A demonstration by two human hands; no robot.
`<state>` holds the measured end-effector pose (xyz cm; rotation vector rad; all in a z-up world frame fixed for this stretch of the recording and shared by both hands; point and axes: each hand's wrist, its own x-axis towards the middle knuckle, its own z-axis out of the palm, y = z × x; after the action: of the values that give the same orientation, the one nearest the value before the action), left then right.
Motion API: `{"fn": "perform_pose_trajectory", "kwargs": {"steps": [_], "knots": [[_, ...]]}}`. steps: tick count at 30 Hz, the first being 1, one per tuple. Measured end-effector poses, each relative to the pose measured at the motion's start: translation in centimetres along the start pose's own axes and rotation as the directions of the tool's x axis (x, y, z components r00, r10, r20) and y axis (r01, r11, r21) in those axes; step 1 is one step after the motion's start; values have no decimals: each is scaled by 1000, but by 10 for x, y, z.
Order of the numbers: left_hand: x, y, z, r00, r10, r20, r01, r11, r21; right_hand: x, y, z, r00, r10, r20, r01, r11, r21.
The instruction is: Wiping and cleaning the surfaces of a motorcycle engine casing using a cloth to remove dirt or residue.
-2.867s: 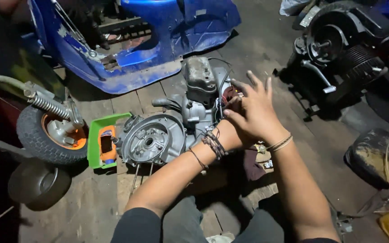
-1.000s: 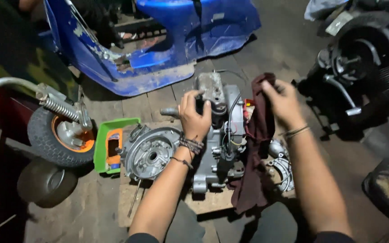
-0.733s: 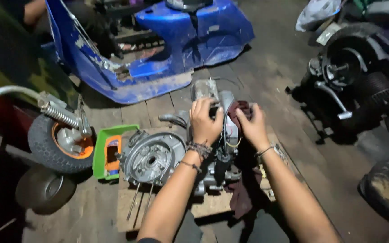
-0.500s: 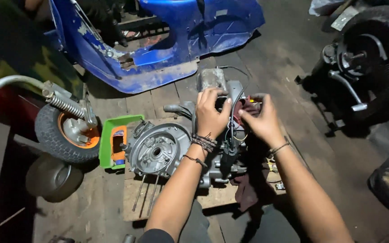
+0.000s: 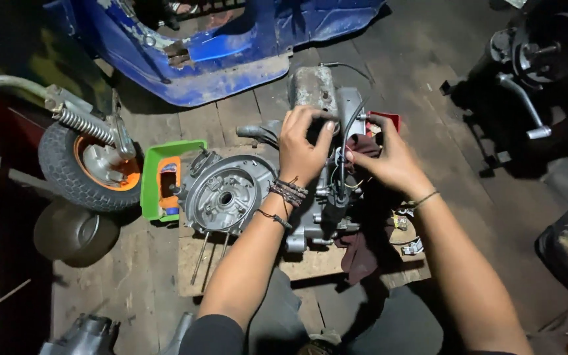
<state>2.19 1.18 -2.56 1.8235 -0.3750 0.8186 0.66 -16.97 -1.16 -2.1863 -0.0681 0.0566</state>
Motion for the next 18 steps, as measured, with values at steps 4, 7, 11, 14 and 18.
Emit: {"fn": "perform_pose_trajectory", "kwargs": {"steps": [4, 7, 11, 14, 18], "knots": [[-3, 11, 7, 999, 44, 6, -44, 999, -11, 18, 19, -3, 977, -158, -145, 150, 986, -67], [-5, 20, 7, 995, 59, 81, -60, 998, 7, 17, 11, 5, 891, -290, -350, 288, 956, -60], [0, 33, -3, 985, 4, 173, 0, 1000, -22, 9, 7, 7, 841, -362, -402, 287, 928, -237], [-5, 35, -6, 964, -62, 257, 64, 998, -2, -1, 15, 9, 900, -305, -311, 250, 946, -207], [-4, 33, -5, 925, -239, 294, 222, 971, 90, 8, 17, 2, 915, -290, -280, 241, 951, -195]]}}
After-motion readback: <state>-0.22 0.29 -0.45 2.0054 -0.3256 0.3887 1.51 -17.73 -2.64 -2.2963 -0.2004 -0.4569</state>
